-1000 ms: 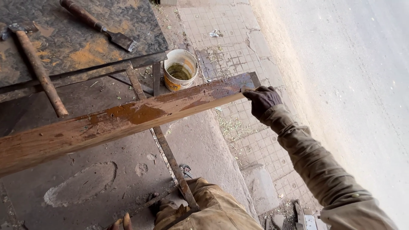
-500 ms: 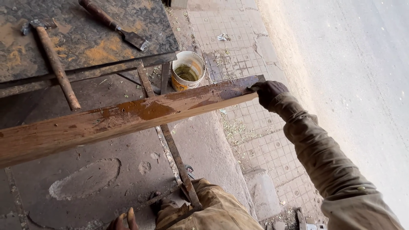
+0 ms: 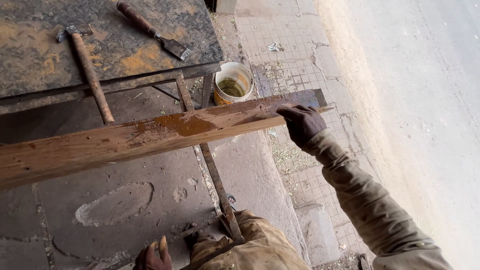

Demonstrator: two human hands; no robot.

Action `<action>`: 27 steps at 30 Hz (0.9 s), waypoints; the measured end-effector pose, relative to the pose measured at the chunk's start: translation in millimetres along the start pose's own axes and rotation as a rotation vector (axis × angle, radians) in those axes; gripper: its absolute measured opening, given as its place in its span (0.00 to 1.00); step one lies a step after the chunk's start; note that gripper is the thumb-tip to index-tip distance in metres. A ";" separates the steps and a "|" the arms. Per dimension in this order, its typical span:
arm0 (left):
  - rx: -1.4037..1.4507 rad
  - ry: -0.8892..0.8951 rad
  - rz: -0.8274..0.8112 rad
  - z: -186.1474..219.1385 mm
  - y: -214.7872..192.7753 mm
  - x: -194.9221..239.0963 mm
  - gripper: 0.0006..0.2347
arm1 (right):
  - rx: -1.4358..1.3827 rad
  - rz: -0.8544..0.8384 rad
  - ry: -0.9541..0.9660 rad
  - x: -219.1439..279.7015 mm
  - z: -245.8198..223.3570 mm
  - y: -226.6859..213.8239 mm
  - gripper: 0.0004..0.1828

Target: The person mixes a brown wood filler paste on a board using a small spreader, then spreads the paste by hand and with the spreader over cracks and holes along a long wooden beam resting on a metal frame, pressing the filler into the defects and smoothing it along the beam's surface.

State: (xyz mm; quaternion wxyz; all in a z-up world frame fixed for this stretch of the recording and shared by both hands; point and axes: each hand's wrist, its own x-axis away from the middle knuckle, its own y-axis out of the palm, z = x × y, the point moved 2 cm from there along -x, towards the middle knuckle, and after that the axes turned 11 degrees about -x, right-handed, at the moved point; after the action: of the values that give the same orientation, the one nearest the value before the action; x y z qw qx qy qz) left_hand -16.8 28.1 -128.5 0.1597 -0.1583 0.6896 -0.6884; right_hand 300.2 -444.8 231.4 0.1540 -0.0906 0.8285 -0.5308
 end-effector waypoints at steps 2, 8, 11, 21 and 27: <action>0.004 -0.004 0.008 3.6 -12.6 -2.0 0.21 | 0.016 0.021 -0.102 -6.7 -9.6 3.0 0.16; 0.049 -0.035 -0.020 13.8 -38.5 -6.0 0.21 | 0.173 -0.007 -0.222 -11.3 -26.6 22.9 0.21; 0.037 -0.035 -0.035 17.4 -48.8 -5.5 0.21 | 0.218 -0.017 -0.226 -5.8 -26.9 28.7 0.22; 0.048 -0.048 -0.023 17.3 -25.2 -5.8 0.23 | 0.219 -0.275 -0.133 -36.7 -23.4 6.9 0.25; 0.077 -0.070 0.062 20.8 -25.3 -6.4 0.22 | 0.297 -0.496 0.062 -66.0 -14.4 -4.1 0.22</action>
State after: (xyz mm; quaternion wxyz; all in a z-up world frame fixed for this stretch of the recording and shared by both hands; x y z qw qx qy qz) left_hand -2.0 12.1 -103.2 0.2108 -0.1545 0.6613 -0.7031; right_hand 356.9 -413.6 251.2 0.0056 -0.2503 0.6986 -0.6702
